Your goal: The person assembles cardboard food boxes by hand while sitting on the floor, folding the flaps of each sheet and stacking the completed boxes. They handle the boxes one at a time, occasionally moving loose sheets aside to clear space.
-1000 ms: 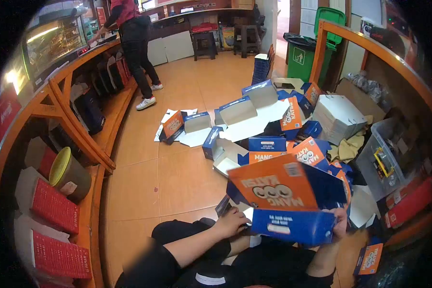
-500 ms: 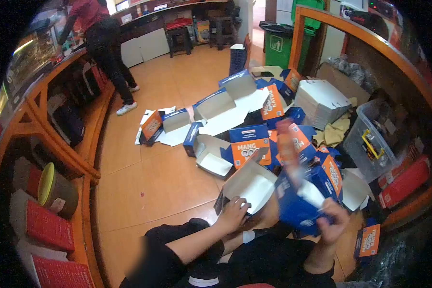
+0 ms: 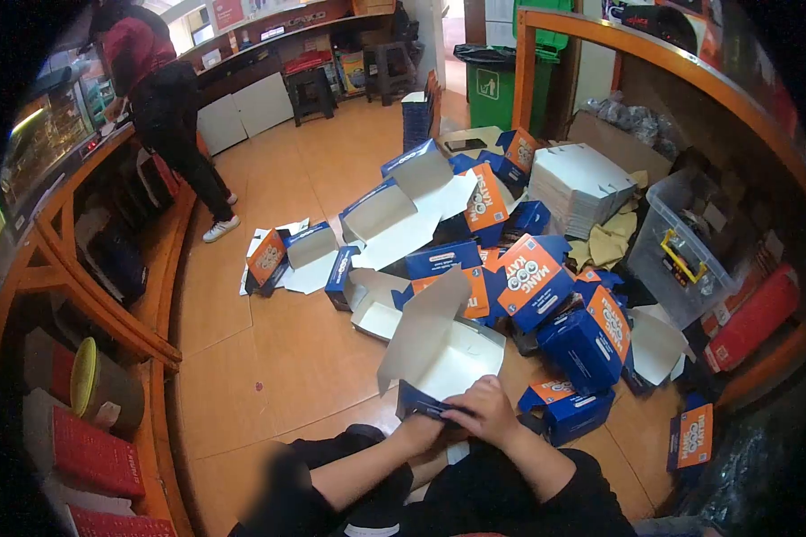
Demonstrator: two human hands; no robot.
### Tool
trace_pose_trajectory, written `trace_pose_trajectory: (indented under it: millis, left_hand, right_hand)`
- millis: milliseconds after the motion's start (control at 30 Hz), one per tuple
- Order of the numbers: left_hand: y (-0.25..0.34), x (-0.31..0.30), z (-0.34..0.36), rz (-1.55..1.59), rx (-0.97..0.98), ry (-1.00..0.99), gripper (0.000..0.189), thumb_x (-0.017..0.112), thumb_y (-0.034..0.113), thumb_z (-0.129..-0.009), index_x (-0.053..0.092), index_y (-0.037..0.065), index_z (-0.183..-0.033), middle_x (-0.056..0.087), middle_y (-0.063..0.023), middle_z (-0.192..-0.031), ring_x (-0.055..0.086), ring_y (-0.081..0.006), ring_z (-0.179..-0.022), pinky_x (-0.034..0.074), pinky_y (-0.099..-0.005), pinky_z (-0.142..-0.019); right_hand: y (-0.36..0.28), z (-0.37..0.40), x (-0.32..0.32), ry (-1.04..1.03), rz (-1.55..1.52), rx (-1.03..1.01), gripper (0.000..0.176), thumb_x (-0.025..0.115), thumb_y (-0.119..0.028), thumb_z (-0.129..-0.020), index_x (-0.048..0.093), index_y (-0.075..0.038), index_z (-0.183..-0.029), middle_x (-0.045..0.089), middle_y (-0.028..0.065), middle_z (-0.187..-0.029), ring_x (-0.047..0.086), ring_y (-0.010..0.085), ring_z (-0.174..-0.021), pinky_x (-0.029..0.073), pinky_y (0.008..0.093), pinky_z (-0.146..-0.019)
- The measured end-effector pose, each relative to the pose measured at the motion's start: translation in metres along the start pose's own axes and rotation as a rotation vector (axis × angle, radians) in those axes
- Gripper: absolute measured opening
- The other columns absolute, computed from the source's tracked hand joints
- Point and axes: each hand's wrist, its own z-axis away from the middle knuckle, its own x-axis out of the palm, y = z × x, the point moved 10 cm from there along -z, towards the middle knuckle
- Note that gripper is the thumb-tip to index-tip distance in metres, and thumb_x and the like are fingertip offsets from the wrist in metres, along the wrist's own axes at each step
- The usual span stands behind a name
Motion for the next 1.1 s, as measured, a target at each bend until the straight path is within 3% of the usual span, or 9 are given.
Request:
trace_pose_trajectory:
  millis: [33, 167, 267, 467, 567, 667, 867, 967, 1100]
  left_hand:
    - [-0.003, 0.01, 0.001, -0.109, 0.054, -0.021, 0.026, 0.045, 0.013, -0.086, 0.053, 0.001, -0.108, 0.058, -0.0208, -0.104, 0.056, -0.0377, -0.093, 0.047, -0.0414, -0.081]
    - [0.039, -0.028, 0.008, 0.014, 0.302, 0.284, 0.031, 0.058, 0.005, -0.075, 0.058, 0.005, -0.105, 0.059, -0.0166, -0.099, 0.056, -0.034, -0.092, 0.046, -0.0408, -0.079]
    - [0.044, -0.032, 0.01, -0.024, 0.323, 0.318, 0.041, 0.062, 0.002, -0.069, 0.058, 0.007, -0.11, 0.059, -0.0145, -0.101, 0.056, -0.0335, -0.094, 0.047, -0.0383, -0.08]
    - [0.034, -0.014, 0.013, -0.195, 0.322, 0.23, 0.031, 0.056, 0.006, -0.077, 0.056, 0.003, -0.108, 0.057, -0.0143, -0.106, 0.054, -0.0342, -0.099, 0.046, -0.0384, -0.084]
    - [0.053, -0.026, 0.016, -0.181, 0.351, 0.341, 0.032, 0.055, 0.006, -0.077, 0.057, 0.003, -0.108, 0.056, -0.0148, -0.107, 0.054, -0.034, -0.098, 0.046, -0.038, -0.084]
    - [0.056, -0.032, 0.013, -0.118, 0.337, 0.29, 0.031, 0.055, 0.005, -0.076, 0.059, 0.004, -0.107, 0.057, -0.0157, -0.107, 0.055, -0.033, -0.098, 0.046, -0.0377, -0.084]
    - [0.044, -0.033, 0.012, -0.053, 0.328, 0.31, 0.031, 0.062, 0.005, -0.07, 0.062, 0.007, -0.101, 0.062, -0.0104, -0.097, 0.058, -0.029, -0.093, 0.048, -0.0357, -0.081]
    - [0.052, -0.045, 0.017, -0.064, 0.376, 0.435, 0.028, 0.062, 0.004, -0.068, 0.065, 0.008, -0.095, 0.064, -0.0074, -0.086, 0.061, -0.025, -0.079, 0.05, -0.0335, -0.072]
    - [0.041, -0.037, 0.015, -0.088, 0.317, 0.356, 0.031, 0.065, 0.008, -0.066, 0.064, 0.01, -0.097, 0.064, -0.0068, -0.091, 0.061, -0.0254, -0.087, 0.05, -0.0344, -0.075]
  right_hand:
    - [0.006, 0.0, -0.006, 0.017, -0.004, 0.045, 0.016, 0.07, -0.028, -0.075, 0.069, -0.014, -0.083, 0.058, 0.0005, -0.064, 0.053, 0.0189, -0.064, 0.037, 0.0342, -0.072]
    - [0.029, 0.01, 0.009, -0.239, 0.222, 0.118, 0.023, 0.071, -0.031, -0.074, 0.067, -0.014, -0.09, 0.064, 0.0003, -0.08, 0.056, 0.0205, -0.079, 0.036, 0.0374, -0.08]
    - [0.029, 0.017, 0.013, -0.319, 0.142, 0.114, 0.027, 0.07, -0.029, -0.075, 0.065, -0.015, -0.098, 0.064, 0.0013, -0.088, 0.057, 0.0227, -0.085, 0.035, 0.0388, -0.083]
    - [0.01, 0.016, 0.006, -0.271, -0.079, 0.126, 0.026, 0.068, -0.02, -0.076, 0.063, -0.013, -0.101, 0.064, 0.0051, -0.093, 0.057, 0.025, -0.088, 0.037, 0.0367, -0.084]
    - [0.015, 0.016, 0.017, -0.351, 0.031, 0.146, 0.027, 0.068, -0.019, -0.076, 0.063, -0.013, -0.102, 0.064, 0.0052, -0.093, 0.058, 0.0255, -0.089, 0.038, 0.0376, -0.083]
    - [0.024, 0.018, 0.017, -0.362, 0.14, 0.178, 0.031, 0.067, -0.022, -0.076, 0.061, -0.016, -0.105, 0.064, 0.002, -0.095, 0.059, 0.0241, -0.092, 0.04, 0.0388, -0.082]
    - [0.035, 0.019, 0.014, -0.326, 0.242, 0.303, 0.034, 0.07, -0.028, -0.073, 0.061, -0.016, -0.103, 0.065, 0.0089, -0.08, 0.063, 0.0284, -0.079, 0.044, 0.041, -0.075]
    - [0.039, 0.024, 0.016, -0.307, 0.279, 0.31, 0.033, 0.072, -0.031, -0.072, 0.063, -0.014, -0.099, 0.065, 0.0081, -0.078, 0.06, 0.0299, -0.079, 0.043, 0.0409, -0.074]
    - [0.038, 0.028, 0.027, -0.373, 0.298, 0.298, 0.031, 0.071, -0.029, -0.073, 0.061, -0.014, -0.099, 0.064, 0.009, -0.081, 0.059, 0.0294, -0.082, 0.04, 0.0428, -0.08]
